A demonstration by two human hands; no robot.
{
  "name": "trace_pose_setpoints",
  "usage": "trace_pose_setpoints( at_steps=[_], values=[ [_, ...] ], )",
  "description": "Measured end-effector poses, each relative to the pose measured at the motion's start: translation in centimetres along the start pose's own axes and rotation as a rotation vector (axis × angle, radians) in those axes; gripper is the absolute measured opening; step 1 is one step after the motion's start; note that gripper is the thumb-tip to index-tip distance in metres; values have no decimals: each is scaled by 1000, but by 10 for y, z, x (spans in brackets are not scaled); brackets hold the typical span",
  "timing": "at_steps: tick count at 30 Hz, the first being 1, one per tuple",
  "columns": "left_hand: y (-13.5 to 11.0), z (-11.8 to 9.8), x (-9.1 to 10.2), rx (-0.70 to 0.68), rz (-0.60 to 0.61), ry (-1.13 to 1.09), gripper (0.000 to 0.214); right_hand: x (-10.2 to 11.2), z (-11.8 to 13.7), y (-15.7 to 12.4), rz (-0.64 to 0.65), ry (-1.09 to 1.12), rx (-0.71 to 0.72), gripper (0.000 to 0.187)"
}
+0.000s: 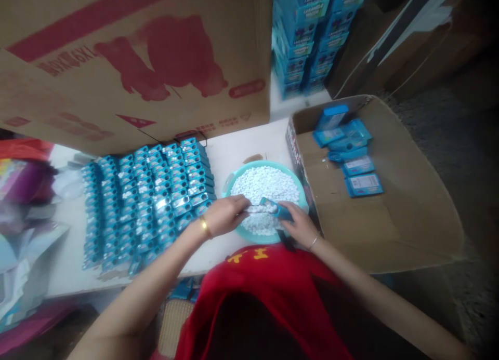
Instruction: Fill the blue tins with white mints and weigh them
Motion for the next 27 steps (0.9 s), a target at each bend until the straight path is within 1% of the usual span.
trace_pose_setpoints(
  at_steps=[4, 6, 8, 9, 10, 11, 13, 14, 15, 17, 18, 19, 20, 22, 24, 25, 27],
  values=[
    [7, -27, 0, 91, 77, 237, 23, -8, 1, 0, -5, -29, 50, 47],
    [8, -42, 2, 89, 102, 325, 24, -10, 1, -1, -12, -39, 67, 48],
    [6, -47, 5, 77, 112, 364, 24, -10, 1, -3, -16, -36, 76, 47],
    [5, -44, 8, 82, 101, 367, 23, -10, 0, -3, -17, -31, 76, 46],
    [3, -35, 11, 99, 77, 360, 22, -9, -1, -3, -22, -22, 69, 44],
    [2, -21, 14, 128, 45, 347, 21, -6, -4, -1, -39, -9, 51, 42],
    [2, 18, 13, 219, -13, 321, 21, 1, -15, 3, -113, 27, -21, 40],
    [3, 40, 7, 271, -22, 309, 21, 5, -23, 6, -160, 54, -75, 43],
    [5, 61, -4, 322, -15, 295, 22, 6, -32, 10, -203, 85, -135, 48],
    [13, 95, -37, 399, 43, 243, 25, 2, -48, 17, -251, 155, -260, 59],
    [19, 105, -55, 424, 73, 198, 27, -3, -54, 21, -255, 192, -321, 64],
    [26, 110, -72, 435, 92, 137, 29, -10, -58, 25, -252, 228, -378, 68],
    [35, 111, -87, 425, 100, 74, 31, -18, -60, 28, -241, 266, -430, 70],
    [52, 108, -108, 398, 83, 59, 31, -35, -60, 32, -195, 351, -503, 68],
    [63, 108, -124, 378, 42, -2, 32, -56, -52, 37, -80, 453, -502, 57],
    [66, 111, -130, 378, 19, -53, 32, -62, -50, 38, -60, 499, -499, 53],
    [69, 117, -135, 341, -59, -133, 34, -65, -49, 40, -32, 550, -494, 51]
  ],
)
Point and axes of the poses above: each hand's wrist, its own y-axis towards the middle knuckle, its own x-axis out of the back of the hand, z = x × y, the point moved 10 cm from there along y, towards the middle knuckle, and after that the axes turned 5 degrees about -y, right-handed, at the moved point
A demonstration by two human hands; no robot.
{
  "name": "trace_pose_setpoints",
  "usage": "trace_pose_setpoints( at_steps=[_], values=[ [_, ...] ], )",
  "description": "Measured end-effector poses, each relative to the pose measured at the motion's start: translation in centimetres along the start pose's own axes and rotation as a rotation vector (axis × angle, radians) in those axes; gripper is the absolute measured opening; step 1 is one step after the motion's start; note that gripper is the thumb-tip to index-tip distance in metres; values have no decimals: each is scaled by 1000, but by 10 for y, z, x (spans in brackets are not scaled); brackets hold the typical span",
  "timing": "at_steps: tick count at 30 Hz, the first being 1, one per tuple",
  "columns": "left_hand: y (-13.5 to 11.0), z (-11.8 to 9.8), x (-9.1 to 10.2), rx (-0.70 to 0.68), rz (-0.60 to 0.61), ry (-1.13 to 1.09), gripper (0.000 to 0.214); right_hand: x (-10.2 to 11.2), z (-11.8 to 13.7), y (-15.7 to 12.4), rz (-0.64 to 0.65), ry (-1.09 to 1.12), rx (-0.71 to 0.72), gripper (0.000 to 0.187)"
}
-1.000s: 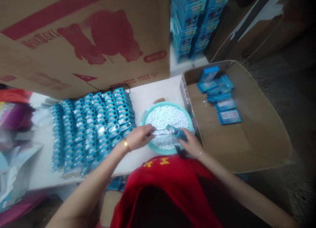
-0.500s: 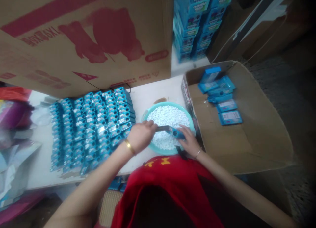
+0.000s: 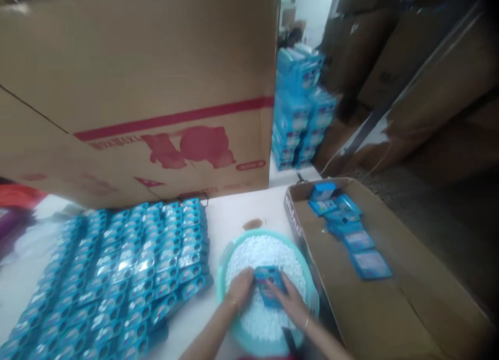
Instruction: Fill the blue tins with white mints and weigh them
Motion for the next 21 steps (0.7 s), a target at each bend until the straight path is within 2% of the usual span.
trace_pose_setpoints(
  at_steps=[3, 5, 7, 10, 14, 17, 21],
  values=[
    [1, 8, 1, -38, -60, -71, 35, -1, 3, -1, 110, 56, 8, 49],
    [-3, 4, 5, -58, -60, -100, 32, 2, 8, -5, 166, 84, 16, 48],
    [-10, -7, 13, -83, -38, -135, 28, 15, 12, -13, 118, 61, 16, 52],
    [-25, -23, 35, -123, -46, -198, 24, 44, 19, -31, -52, -55, 48, 57],
    [-46, -31, 68, -239, -91, -209, 24, 67, 32, -46, -177, -198, 214, 46],
    [-66, -36, 94, -311, -103, -182, 24, 70, 38, -49, -216, -307, 337, 42],
    [-86, -52, 120, -372, -82, -114, 24, 54, 48, -49, -166, -465, 472, 36]
  ],
)
Point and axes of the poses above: each hand's wrist, its own y-axis towards the middle knuckle, its own x-axis out of the back of the hand, z = x × y, the point moved 10 cm from there along y, towards the middle knuckle, and after that the axes turned 5 degrees about -y, right-handed, at the moved point
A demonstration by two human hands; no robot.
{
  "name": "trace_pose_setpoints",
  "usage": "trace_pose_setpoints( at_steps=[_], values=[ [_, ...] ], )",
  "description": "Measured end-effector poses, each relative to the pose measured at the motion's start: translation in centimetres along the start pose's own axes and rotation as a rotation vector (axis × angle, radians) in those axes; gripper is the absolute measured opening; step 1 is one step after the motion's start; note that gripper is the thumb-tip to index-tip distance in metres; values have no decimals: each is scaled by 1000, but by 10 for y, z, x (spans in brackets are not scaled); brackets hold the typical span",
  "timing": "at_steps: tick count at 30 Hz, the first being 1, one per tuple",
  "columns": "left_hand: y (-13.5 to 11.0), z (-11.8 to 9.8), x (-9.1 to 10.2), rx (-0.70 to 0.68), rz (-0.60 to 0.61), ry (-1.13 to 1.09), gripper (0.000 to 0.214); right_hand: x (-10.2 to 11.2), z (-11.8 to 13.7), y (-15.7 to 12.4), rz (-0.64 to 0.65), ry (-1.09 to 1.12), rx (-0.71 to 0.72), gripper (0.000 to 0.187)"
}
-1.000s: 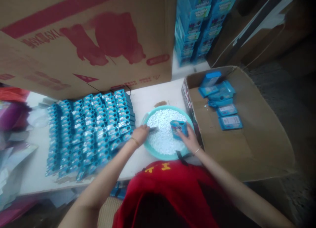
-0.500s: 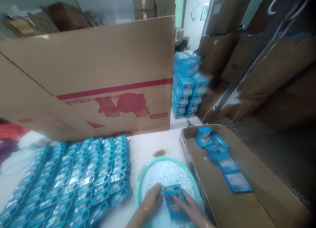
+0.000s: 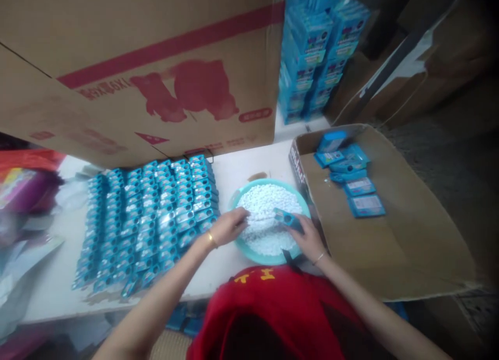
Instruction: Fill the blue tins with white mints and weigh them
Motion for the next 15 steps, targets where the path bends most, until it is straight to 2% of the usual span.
trace_pose_setpoints(
  at_steps=[5, 11, 15],
  values=[
    [5, -29, 3, 1, 133, 176, 19, -15, 18, 3, 62, -99, 149, 38],
    [14, -70, 5, 138, 240, 525, 22, -29, 20, 1, 60, -141, 233, 39],
    [16, -94, 5, 127, 303, 645, 22, -31, 21, 0, 46, -132, 269, 38]
  ],
)
Point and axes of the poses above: each hand's wrist, its own y-axis towards the middle knuckle, its own x-axis out of the back of the hand, z = x × y, the point moved 10 cm from there along y, towards the middle knuckle, and after that the axes turned 5 degrees about -y, right-handed, at the moved point
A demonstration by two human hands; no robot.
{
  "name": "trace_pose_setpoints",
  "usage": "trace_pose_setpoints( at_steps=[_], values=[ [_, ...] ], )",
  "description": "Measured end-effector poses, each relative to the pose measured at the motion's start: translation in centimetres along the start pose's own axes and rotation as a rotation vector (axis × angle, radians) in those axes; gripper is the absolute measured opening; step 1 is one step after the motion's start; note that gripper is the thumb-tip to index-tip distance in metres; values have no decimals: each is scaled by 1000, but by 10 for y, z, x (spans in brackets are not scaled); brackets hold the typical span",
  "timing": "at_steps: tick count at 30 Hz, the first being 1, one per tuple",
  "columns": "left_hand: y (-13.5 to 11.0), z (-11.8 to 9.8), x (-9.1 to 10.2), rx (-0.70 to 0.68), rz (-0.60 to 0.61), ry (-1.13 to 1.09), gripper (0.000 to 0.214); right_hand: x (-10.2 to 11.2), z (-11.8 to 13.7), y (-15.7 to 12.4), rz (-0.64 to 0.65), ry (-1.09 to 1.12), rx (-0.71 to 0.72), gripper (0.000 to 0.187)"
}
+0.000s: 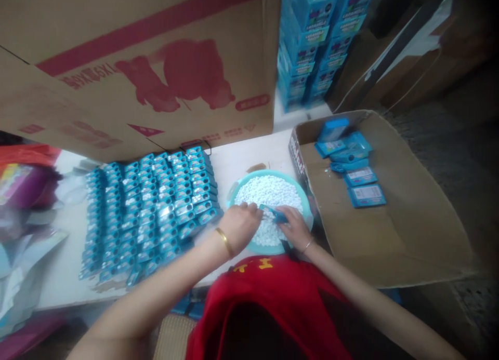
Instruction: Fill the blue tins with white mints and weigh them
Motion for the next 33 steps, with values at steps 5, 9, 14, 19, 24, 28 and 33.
trace_pose_setpoints(
  at_steps=[5, 9, 14, 19, 24, 28, 33],
  values=[
    [-2, 3, -5, -28, -57, 34, 22, 4, -4, -1, -18, -7, 4, 38],
    [-3, 8, -12, -51, -101, 17, 22, 2, -8, -1, -2, -15, 11, 39],
    [-1, 41, -22, -1, -203, -69, 19, 4, -12, -3, 3, 22, -6, 39],
    [37, 99, -107, 208, -85, -256, 18, 20, -36, -7, -130, 123, -185, 39],
    [99, 60, -170, 137, -100, -481, 23, 14, -65, -11, -160, 270, -458, 47],
    [126, 29, -178, 70, -152, -593, 30, 15, -67, -10, -159, 365, -544, 49],
    [102, 45, -158, -3, -207, -718, 28, 34, -67, -13, -279, 379, -555, 47]
  ],
)
Point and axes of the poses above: each hand's wrist, its own y-axis towards the middle knuckle, its own x-axis out of the back of the hand, z = x × y, the point moved 10 cm from there along y, towards the middle knuckle, and after that the axes turned 5 degrees about -y, right-handed, at the moved point
